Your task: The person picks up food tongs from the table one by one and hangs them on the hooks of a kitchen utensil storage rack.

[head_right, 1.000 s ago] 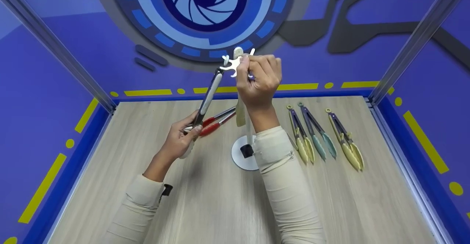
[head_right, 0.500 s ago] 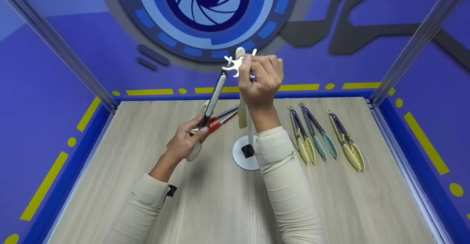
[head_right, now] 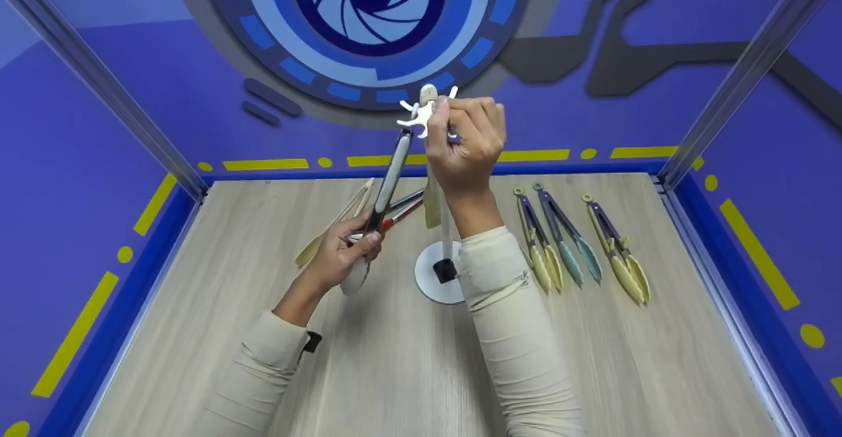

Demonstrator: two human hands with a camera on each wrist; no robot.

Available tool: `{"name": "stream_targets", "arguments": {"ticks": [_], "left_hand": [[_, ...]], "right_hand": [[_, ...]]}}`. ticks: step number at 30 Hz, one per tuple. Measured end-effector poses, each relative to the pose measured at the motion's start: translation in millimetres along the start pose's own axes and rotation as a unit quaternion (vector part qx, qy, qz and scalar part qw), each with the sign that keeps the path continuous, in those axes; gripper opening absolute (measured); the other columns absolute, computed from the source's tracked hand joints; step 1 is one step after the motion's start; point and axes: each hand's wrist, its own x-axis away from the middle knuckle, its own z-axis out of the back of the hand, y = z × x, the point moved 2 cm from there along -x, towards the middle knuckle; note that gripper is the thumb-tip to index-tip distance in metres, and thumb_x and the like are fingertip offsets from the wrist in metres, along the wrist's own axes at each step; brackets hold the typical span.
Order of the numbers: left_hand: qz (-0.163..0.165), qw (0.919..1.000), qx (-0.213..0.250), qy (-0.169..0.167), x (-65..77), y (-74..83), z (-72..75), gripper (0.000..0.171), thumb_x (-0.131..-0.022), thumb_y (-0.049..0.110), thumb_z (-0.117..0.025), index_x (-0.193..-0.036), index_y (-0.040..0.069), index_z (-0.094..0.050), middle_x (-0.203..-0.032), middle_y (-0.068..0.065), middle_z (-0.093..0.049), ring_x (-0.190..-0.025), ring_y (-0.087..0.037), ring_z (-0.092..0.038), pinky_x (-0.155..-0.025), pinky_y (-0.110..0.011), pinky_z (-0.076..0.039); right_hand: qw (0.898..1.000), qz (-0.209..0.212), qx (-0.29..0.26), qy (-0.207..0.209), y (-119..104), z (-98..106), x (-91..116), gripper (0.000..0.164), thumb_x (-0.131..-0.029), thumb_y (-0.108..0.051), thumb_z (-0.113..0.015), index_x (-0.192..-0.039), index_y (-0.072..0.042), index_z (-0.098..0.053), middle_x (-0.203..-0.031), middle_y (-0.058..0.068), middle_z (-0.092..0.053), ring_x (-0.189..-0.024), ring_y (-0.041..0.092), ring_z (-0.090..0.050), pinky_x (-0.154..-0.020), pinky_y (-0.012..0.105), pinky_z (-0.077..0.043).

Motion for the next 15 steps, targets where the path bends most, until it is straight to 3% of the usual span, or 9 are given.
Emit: {"name": "stream_targets", "arguments": {"ticks": [8, 15], "left_hand": [[-0.018, 0.9994, 0.028, 0.004, -5.4, -8.0, -9.9, 0.056, -0.106, 0.002, -0.057, -0.16, 0.0, -0.044, -0.104, -0.004, -0.054, -0.071, -0.009, -0.054, -0.066, -0.021, -0.05], [-0.014, 0.9983, 0.056, 0.009, -6.2, -15.1, -16.5, 0.056, -0.106, -0.001, -0.056, -0.16, -0.005, -0.041, -0.089, 0.0, -0.055, -0.073, -0.008, -0.055, -0.069, -0.021, -0.051]], "right_hand": [[1.0, 0.0, 0.004, -0.001, 4.2, -0.7, 0.7, 0.022, -0.088, 0.002, -0.065, -0.068, 0.005, -0.074, -0.07, 0.021, -0.072, -0.07, 0.026, -0.055, -0.082, 0.02, -0.04], [1.0, -0.005, 0.004, -0.019, 8.4, -0.3, 0.2, 0.023, -0.089, 0.001, -0.065, -0.069, 0.005, -0.076, -0.071, 0.021, -0.073, -0.071, 0.023, -0.056, -0.082, 0.02, -0.041]]}}
